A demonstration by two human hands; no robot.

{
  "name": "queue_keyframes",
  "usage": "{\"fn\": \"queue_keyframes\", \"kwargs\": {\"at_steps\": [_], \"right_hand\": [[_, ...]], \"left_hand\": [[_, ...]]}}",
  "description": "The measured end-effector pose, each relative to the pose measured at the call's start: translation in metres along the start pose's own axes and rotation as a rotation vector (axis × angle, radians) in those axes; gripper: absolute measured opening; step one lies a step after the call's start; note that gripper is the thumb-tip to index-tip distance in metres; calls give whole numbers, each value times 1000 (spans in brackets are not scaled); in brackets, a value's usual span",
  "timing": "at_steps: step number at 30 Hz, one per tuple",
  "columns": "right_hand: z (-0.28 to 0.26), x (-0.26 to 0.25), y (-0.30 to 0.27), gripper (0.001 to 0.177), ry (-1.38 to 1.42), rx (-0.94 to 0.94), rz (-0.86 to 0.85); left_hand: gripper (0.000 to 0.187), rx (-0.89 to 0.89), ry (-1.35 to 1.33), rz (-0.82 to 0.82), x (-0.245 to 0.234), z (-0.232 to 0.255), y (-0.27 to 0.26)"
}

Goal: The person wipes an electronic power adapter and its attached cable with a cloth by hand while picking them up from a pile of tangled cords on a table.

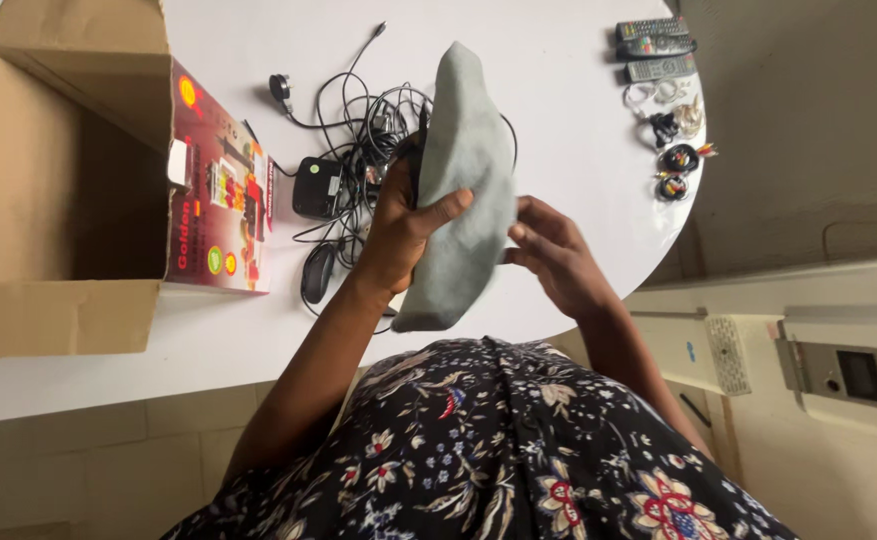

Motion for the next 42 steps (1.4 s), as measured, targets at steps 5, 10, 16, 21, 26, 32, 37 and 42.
{"fn": "queue_keyframes", "kwargs": {"at_steps": [5, 10, 16, 21, 26, 32, 37, 42], "right_hand": [[-24, -5, -11, 43, 135, -91, 150], [-46, -19, -24, 28, 296, -214, 224], [-76, -26, -35, 29, -405, -613, 444], [-61, 30, -24, 25, -984, -730, 183], [-44, 59, -32, 24, -597, -233, -175], [-37, 18, -34, 38, -533, -283, 64], [15, -3, -18, 107, -418, -373, 168], [85, -59, -19, 58, 290, -211, 246]], "left_hand": [[69, -62, 45, 0, -6, -26, 4], [68, -180, -97, 71, -13, -45, -1], [60, -182, -113, 53, -17, -49, -10], [62, -399, -364, -147, -13, -104, -15], [61, -286, -723, -320, -14, -95, 0], [64, -219, -284, -131, -1, -64, 1], [52, -308, -454, -175, 32, -84, 0], [55, -139, -219, -303, 50, -67, 0]]}}
Point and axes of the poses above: each hand's wrist, its own y-axis towards the middle knuckle, its own x-axis out of the palm, z = x × y, the point moved 5 cm from there along y, towards the middle knuckle, and after that the axes turned 3 degrees about -x, right-handed, at the moved point
